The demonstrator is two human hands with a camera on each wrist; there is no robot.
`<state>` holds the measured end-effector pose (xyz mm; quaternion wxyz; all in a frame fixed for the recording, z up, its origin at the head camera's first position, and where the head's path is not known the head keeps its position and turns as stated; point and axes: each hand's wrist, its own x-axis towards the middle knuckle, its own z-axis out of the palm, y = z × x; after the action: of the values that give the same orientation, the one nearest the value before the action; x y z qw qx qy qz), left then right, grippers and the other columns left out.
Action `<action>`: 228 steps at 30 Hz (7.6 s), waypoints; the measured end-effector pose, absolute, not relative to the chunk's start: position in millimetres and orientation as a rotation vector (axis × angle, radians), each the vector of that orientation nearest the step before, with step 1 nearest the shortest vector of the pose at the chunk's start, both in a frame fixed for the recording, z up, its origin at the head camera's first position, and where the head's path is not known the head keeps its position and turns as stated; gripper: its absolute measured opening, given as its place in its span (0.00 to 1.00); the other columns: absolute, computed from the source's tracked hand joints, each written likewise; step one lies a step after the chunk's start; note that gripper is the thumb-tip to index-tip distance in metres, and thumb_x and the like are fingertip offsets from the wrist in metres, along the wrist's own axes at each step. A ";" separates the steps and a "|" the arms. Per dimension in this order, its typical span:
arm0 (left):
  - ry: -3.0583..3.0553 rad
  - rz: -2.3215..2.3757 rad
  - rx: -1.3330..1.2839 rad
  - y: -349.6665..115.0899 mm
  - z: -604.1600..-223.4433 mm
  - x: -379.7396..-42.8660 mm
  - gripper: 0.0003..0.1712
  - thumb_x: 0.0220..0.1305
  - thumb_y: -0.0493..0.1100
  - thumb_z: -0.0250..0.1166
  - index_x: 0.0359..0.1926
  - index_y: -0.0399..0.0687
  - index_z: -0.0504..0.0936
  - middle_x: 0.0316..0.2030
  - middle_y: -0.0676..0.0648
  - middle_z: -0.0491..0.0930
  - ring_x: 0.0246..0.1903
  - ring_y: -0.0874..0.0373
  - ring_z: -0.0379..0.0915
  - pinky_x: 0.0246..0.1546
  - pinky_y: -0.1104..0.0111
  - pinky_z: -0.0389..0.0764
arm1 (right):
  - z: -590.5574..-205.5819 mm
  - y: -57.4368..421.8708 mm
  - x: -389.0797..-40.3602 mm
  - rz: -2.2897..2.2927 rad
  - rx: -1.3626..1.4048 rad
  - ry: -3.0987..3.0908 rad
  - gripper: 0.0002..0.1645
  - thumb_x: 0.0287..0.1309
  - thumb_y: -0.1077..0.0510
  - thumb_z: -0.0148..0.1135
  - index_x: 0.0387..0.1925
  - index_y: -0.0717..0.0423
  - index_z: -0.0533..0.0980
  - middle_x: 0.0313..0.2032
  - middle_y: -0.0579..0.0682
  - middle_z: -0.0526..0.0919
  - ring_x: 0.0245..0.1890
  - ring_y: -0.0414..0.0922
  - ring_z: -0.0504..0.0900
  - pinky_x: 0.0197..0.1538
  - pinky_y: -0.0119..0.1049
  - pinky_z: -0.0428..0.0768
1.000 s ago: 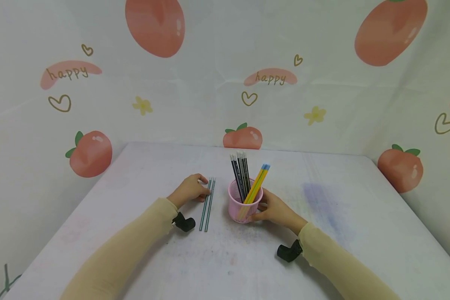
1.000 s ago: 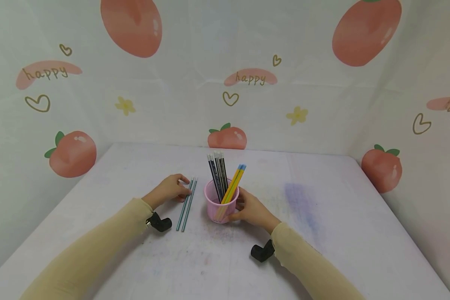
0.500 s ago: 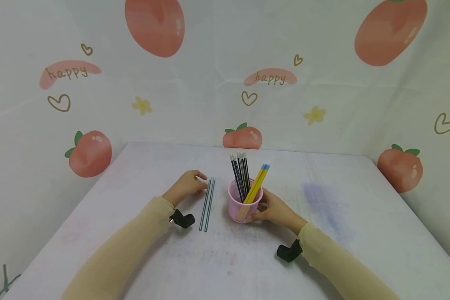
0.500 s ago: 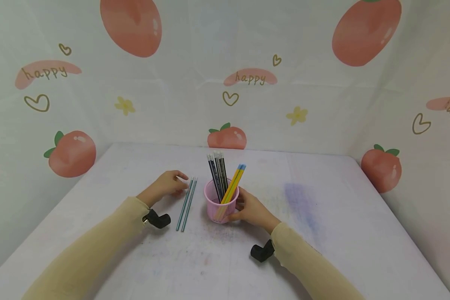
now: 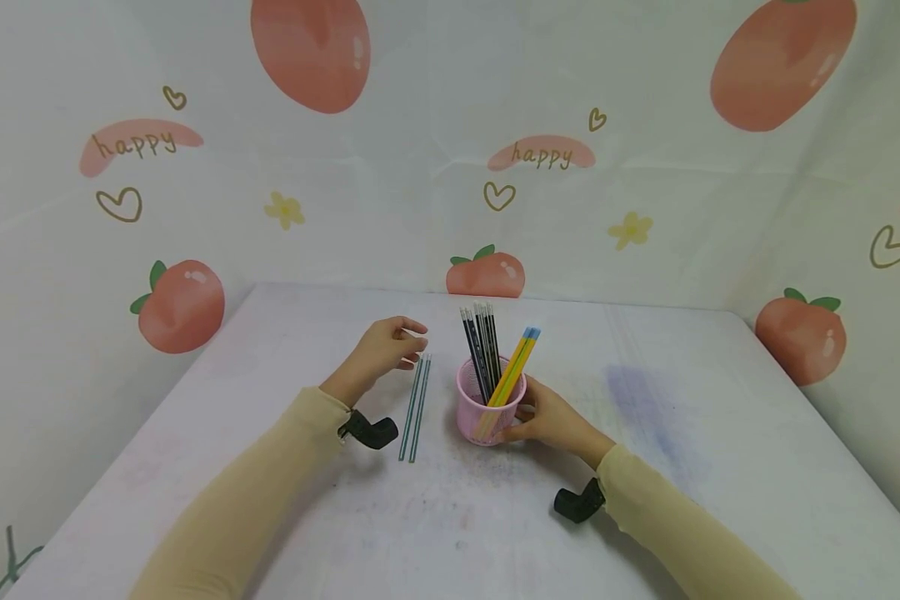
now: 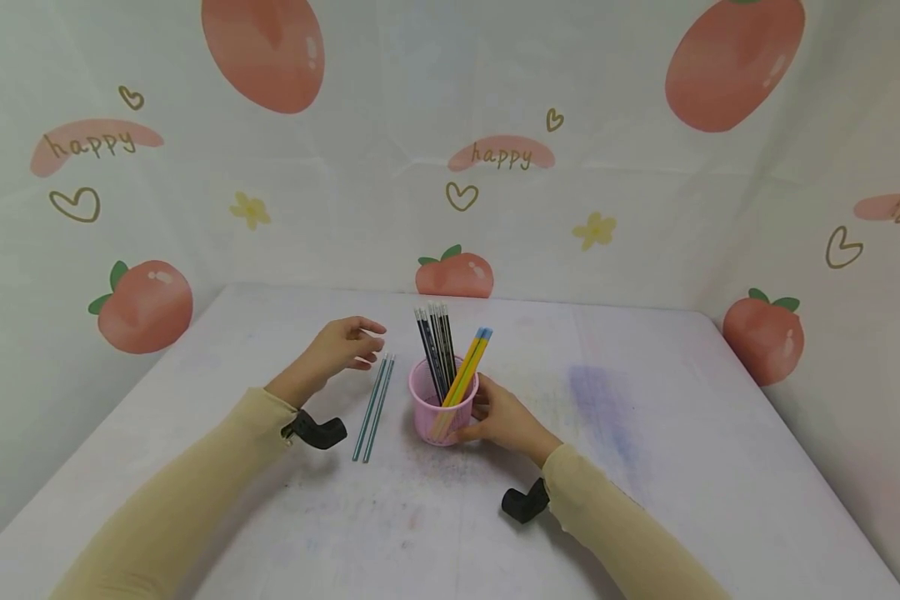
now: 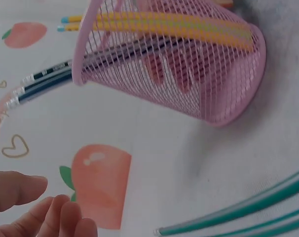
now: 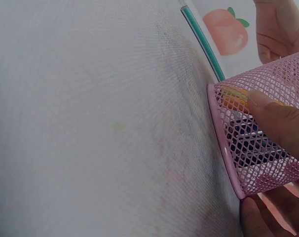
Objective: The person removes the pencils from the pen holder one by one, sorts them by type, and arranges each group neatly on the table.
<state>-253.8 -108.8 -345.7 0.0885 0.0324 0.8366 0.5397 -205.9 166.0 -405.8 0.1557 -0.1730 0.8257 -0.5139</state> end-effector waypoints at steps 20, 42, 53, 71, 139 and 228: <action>2.435 1.895 0.414 -79.4 -342.1 -234.9 0.18 0.64 0.35 0.62 0.53 0.34 0.75 0.41 0.37 0.80 0.37 0.53 0.78 0.40 0.65 0.84 | -407.3 167.8 -206.7 -1.494 -0.551 2.365 0.60 0.42 0.59 0.79 0.73 0.51 0.54 0.66 0.55 0.69 0.65 0.56 0.70 0.65 0.51 0.70; 2.454 1.847 0.394 -58.8 -357.6 -230.5 0.18 0.63 0.36 0.65 0.52 0.36 0.75 0.43 0.38 0.81 0.38 0.54 0.80 0.44 0.64 0.84 | -406.8 167.6 -206.5 -1.495 -0.533 2.354 0.60 0.43 0.58 0.78 0.74 0.51 0.53 0.66 0.55 0.69 0.65 0.57 0.69 0.65 0.52 0.70; 2.494 1.846 0.370 -53.3 -357.8 -227.6 0.17 0.61 0.37 0.67 0.50 0.39 0.75 0.42 0.40 0.82 0.40 0.53 0.79 0.43 0.67 0.82 | -405.2 166.7 -205.8 -1.486 -0.510 2.353 0.59 0.43 0.59 0.78 0.74 0.50 0.53 0.67 0.55 0.68 0.66 0.56 0.69 0.66 0.52 0.69; 2.509 1.897 0.366 -47.5 -357.9 -228.4 0.14 0.60 0.35 0.67 0.46 0.37 0.76 0.40 0.39 0.81 0.39 0.53 0.77 0.44 0.67 0.82 | -406.4 167.8 -206.3 -1.496 -0.521 2.347 0.59 0.44 0.58 0.78 0.74 0.51 0.53 0.67 0.55 0.68 0.65 0.57 0.69 0.65 0.53 0.69; 2.236 2.441 0.293 -96.6 -294.7 -253.8 0.25 0.63 0.31 0.63 0.61 0.43 0.72 0.34 0.50 0.76 0.33 0.61 0.81 0.37 0.65 0.86 | -404.7 168.5 -205.9 -1.448 -0.506 2.372 0.58 0.44 0.58 0.78 0.73 0.54 0.54 0.66 0.58 0.69 0.65 0.57 0.70 0.65 0.51 0.70; 2.482 1.345 -0.143 -128.0 -394.8 -264.3 0.26 0.57 0.31 0.66 0.58 0.39 0.75 0.41 0.40 0.74 0.21 0.61 0.75 0.25 0.73 0.83 | -404.5 169.0 -204.1 -1.455 -0.524 2.384 0.60 0.42 0.57 0.79 0.73 0.52 0.54 0.65 0.56 0.70 0.64 0.57 0.71 0.65 0.51 0.71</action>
<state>-264.3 -128.0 -394.8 0.1570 -0.0498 0.8673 0.4698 -204.1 169.0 -404.5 0.1495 -0.1823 0.8294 -0.5064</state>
